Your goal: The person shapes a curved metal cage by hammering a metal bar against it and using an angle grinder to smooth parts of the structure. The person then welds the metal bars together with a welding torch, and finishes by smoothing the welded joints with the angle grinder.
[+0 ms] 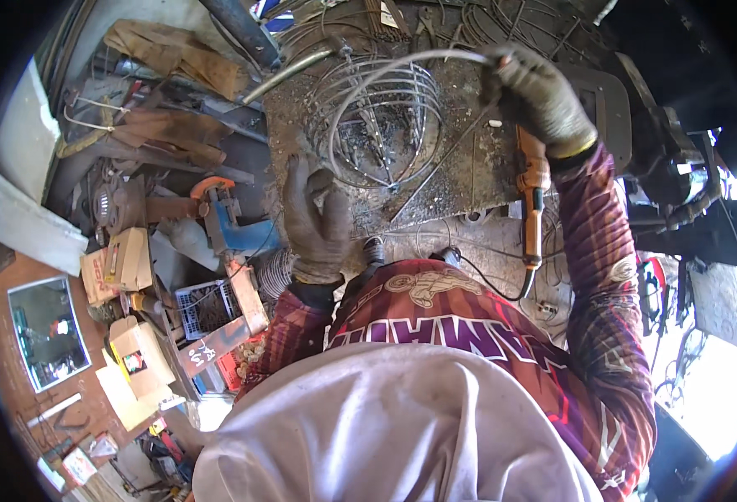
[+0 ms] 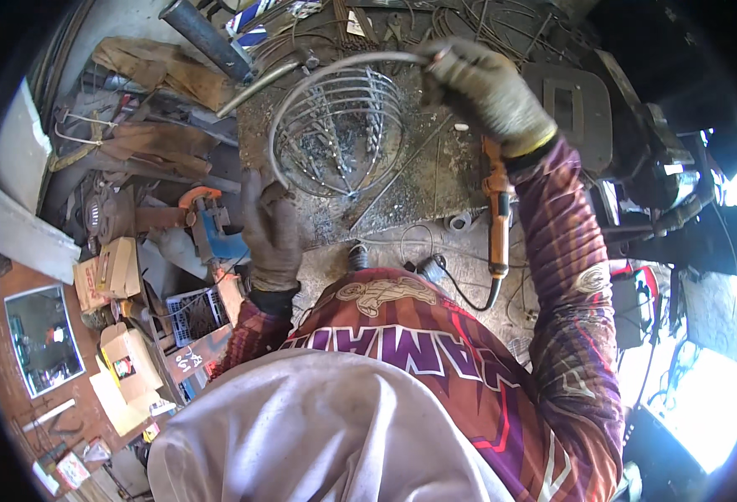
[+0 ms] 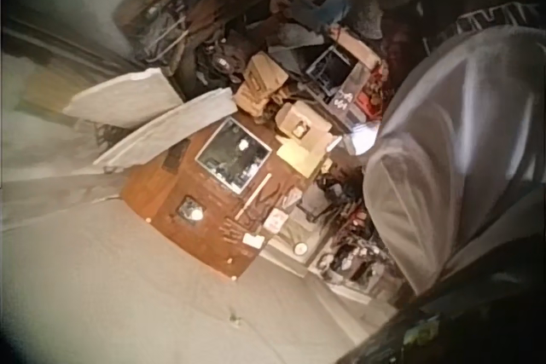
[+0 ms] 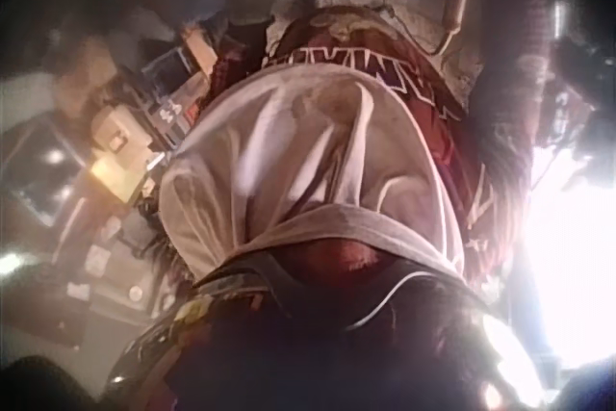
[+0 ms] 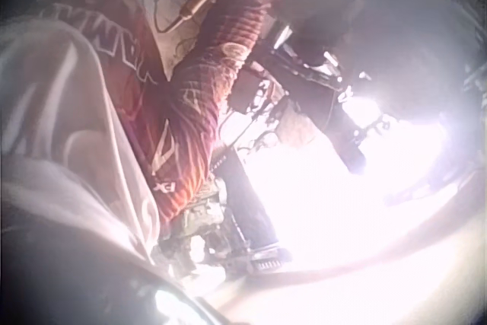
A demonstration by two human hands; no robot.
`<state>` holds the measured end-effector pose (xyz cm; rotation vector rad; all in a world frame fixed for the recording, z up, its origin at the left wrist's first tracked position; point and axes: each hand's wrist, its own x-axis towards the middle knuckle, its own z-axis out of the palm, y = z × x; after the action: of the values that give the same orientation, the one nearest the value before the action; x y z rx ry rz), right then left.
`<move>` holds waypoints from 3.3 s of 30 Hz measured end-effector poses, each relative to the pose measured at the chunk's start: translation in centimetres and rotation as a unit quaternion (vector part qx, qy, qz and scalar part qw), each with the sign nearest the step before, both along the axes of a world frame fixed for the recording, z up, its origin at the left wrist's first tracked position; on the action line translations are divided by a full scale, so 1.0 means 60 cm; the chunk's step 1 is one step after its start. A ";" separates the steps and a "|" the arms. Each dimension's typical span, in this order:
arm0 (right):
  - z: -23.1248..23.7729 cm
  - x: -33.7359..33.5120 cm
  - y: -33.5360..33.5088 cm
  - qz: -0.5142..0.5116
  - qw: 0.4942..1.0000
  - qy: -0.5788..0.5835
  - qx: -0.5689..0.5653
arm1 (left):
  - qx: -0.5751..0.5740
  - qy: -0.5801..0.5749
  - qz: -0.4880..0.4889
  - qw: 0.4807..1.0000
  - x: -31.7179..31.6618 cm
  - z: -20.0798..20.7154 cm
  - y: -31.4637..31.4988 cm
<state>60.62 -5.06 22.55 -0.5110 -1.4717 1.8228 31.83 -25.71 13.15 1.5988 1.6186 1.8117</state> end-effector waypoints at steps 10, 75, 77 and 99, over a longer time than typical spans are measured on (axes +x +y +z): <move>-0.143 -0.063 -0.073 -0.163 0.945 -0.265 0.105 | -0.153 0.219 -0.033 0.963 -0.099 0.018 0.008; -0.154 -0.073 -0.135 -0.345 0.764 -0.477 0.262 | -0.227 0.307 0.025 0.924 -0.086 0.017 0.010; -0.129 -0.069 -0.147 -0.320 0.782 -0.463 0.268 | -0.215 0.252 -0.012 0.943 -0.087 0.035 0.002; -0.191 -0.069 -0.192 -0.337 0.813 -0.431 0.201 | -0.413 0.206 -0.175 0.870 -0.053 0.223 0.523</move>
<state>56.48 -16.55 11.08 -1.5334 -1.8254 0.6616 28.67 5.66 26.54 1.7097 1.7463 0.4664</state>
